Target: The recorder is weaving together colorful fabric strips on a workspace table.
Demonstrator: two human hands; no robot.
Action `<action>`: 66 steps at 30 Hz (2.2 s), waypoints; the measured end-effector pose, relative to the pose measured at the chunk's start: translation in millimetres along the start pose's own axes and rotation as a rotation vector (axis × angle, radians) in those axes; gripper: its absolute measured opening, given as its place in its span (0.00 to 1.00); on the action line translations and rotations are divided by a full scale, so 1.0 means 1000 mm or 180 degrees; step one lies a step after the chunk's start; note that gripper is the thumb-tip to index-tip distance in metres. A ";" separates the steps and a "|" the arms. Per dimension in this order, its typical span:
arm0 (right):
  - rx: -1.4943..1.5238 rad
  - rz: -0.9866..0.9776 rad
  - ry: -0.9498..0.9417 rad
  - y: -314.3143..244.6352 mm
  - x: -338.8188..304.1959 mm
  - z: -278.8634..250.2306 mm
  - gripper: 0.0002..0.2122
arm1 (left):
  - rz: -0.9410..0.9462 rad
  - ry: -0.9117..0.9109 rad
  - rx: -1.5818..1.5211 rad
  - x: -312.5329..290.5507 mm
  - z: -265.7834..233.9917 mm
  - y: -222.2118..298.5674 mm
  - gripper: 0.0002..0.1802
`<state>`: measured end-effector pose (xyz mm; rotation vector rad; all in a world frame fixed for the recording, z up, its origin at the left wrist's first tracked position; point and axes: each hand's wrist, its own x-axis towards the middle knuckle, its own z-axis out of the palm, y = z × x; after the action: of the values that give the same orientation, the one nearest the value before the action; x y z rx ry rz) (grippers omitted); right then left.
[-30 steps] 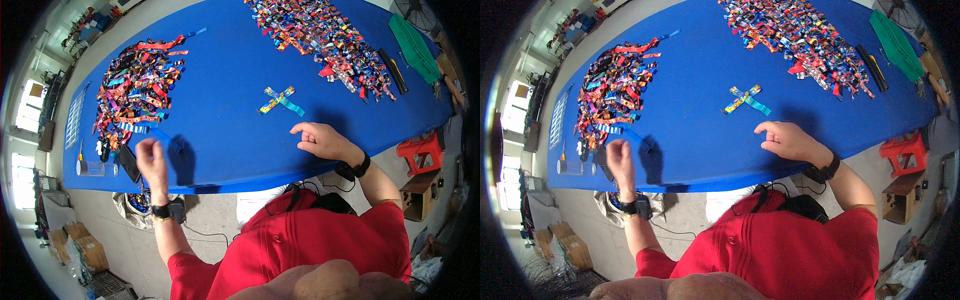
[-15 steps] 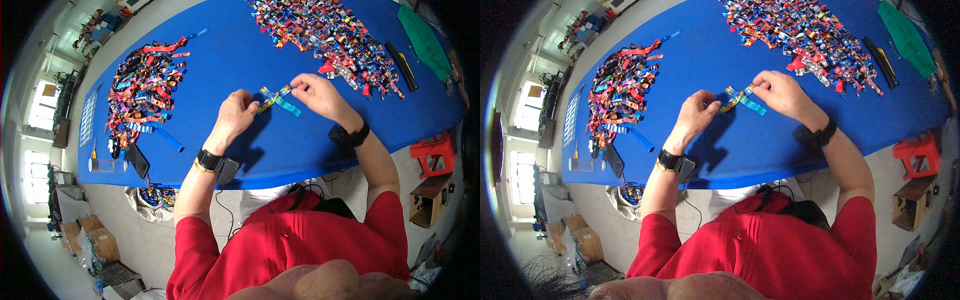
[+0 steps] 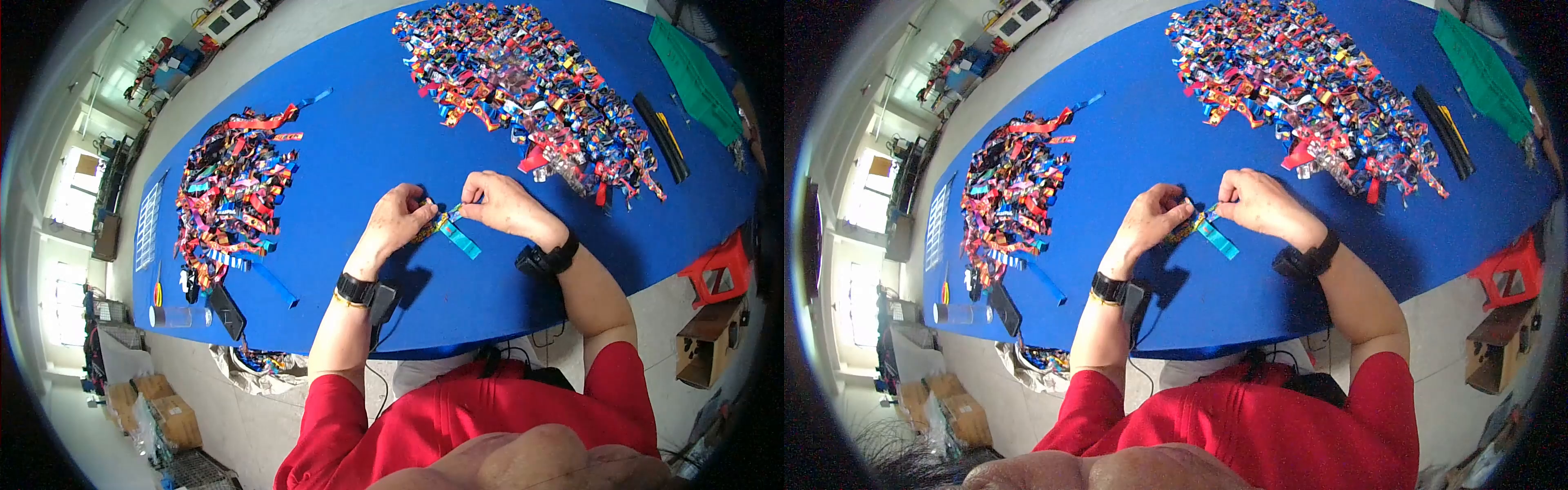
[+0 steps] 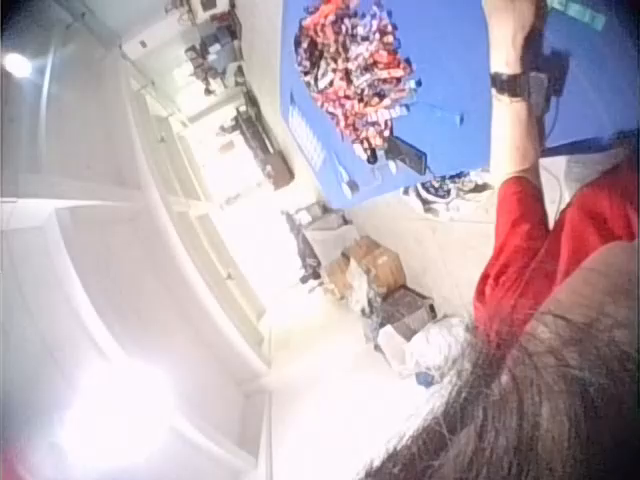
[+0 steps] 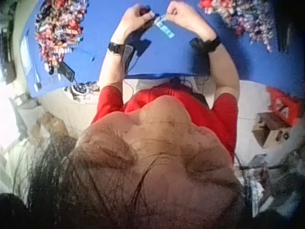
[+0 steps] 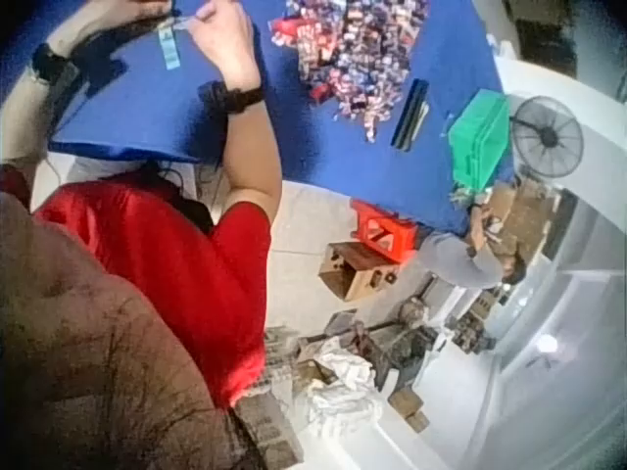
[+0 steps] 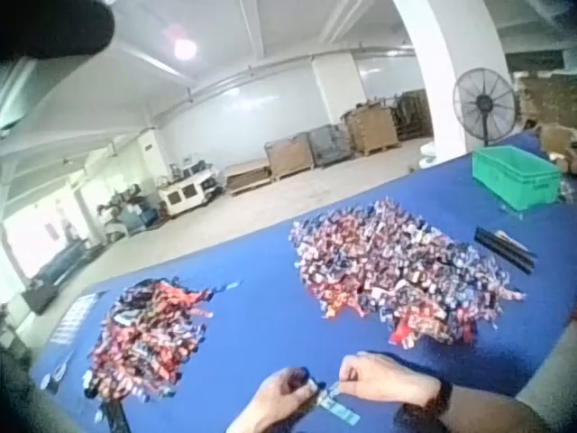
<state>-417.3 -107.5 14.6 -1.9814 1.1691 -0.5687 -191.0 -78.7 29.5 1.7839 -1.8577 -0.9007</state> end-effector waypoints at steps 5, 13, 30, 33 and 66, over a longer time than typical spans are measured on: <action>0.1487 0.0108 -0.0019 -0.012 0.000 -0.004 0.06 | -0.0105 -0.0191 -0.1248 0.002 -0.003 -0.021 0.27; 0.2105 0.0025 0.0158 -0.006 -0.002 0.001 0.07 | -0.0201 -0.0527 -0.2469 -0.006 -0.009 -0.012 0.29; 0.2060 -0.0307 0.0279 -0.020 -0.017 0.000 0.11 | 0.0244 -0.0478 -0.2583 -0.015 0.004 -0.011 0.08; 0.2030 -0.0245 0.0244 -0.013 -0.013 0.002 0.10 | 0.0352 -0.0562 -0.2726 -0.013 0.002 -0.004 0.08; 0.0955 -0.0048 0.0028 -0.020 -0.017 0.000 0.09 | 0.0555 -0.0653 -0.2492 -0.019 0.016 -0.005 0.13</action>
<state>-415.0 -86.4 30.2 -1.7341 1.0094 -0.7169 -196.8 -57.5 17.4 1.0642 -1.4265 -1.5124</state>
